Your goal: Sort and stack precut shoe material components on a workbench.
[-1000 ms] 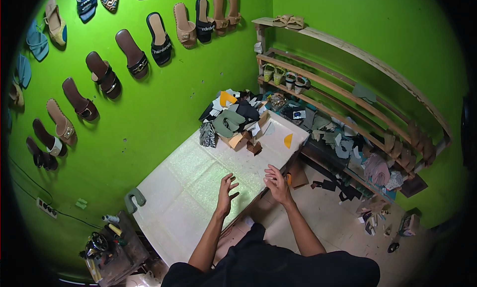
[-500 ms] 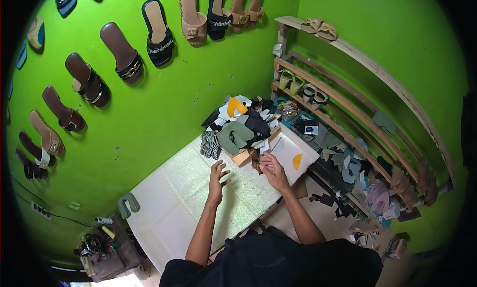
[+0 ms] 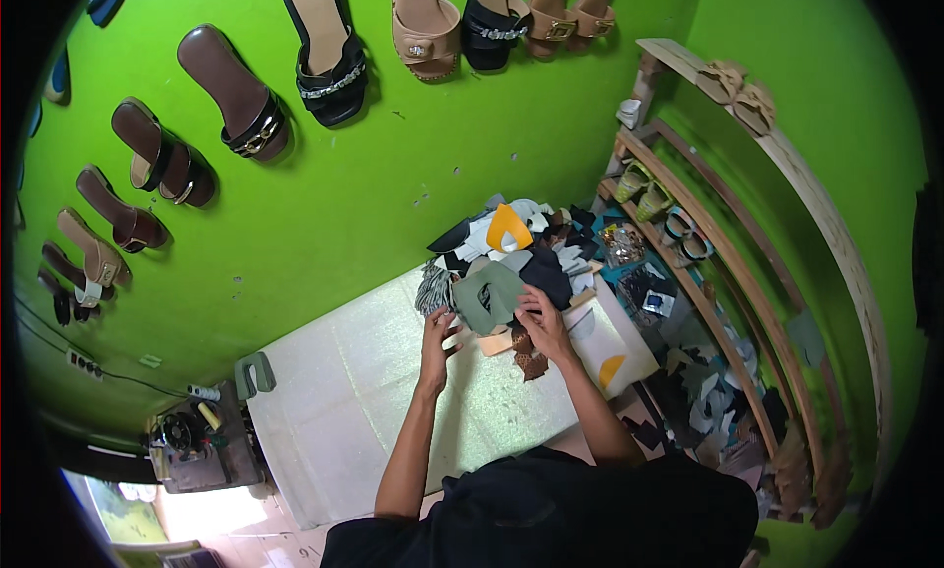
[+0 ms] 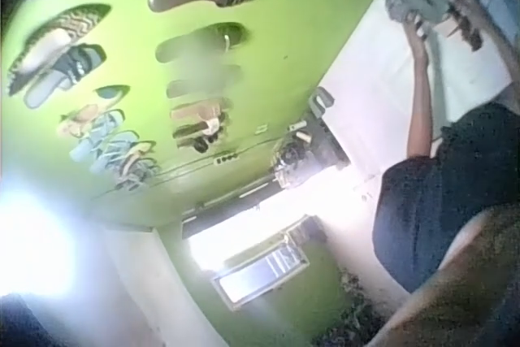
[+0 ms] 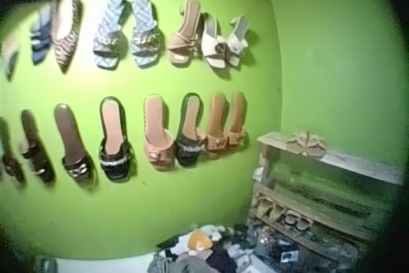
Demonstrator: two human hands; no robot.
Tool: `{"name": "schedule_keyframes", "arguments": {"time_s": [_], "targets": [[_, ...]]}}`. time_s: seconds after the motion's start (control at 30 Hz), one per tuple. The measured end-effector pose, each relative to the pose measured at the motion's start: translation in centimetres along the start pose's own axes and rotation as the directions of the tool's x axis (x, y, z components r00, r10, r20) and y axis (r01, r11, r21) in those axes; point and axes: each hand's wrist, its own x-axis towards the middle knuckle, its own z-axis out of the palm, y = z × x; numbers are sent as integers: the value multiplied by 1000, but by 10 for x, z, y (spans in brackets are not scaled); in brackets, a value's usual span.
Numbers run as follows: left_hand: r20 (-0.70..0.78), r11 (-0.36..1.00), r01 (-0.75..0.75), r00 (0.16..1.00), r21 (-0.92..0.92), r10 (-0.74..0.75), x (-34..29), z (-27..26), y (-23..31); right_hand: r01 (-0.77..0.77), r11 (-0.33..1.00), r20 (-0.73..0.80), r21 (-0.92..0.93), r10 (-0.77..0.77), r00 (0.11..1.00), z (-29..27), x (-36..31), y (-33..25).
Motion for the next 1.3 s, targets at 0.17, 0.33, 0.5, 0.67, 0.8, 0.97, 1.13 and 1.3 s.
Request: {"name": "schedule_keyframes", "arguments": {"time_s": [0.17,0.33,0.5,0.67,0.8,0.97,1.13,1.3], "targets": [[-110,1000,-20,994,-6,20,31,23,-1,-4,996,52,-91,8,999,-8,39,23],[-247,988,-93,961,126,122,66,26,-32,46,981,76,-190,-32,997,-10,68,37],[-292,901,-179,906,396,308,85,31,-58,57,937,101,-343,-24,995,-8,88,44],[-277,834,-237,868,498,412,91,34,-66,134,824,26,-550,-144,989,0,93,47],[-267,815,-220,872,537,411,92,35,-62,143,813,41,-564,-145,989,3,95,45],[-336,857,-180,866,482,371,91,39,-60,125,889,4,-441,-137,991,4,97,51],[-319,842,-148,881,518,351,87,45,-51,232,837,33,-495,-249,968,1,98,49],[-234,659,-185,837,729,495,74,47,-31,408,770,85,-490,-423,902,-5,93,9]]}}
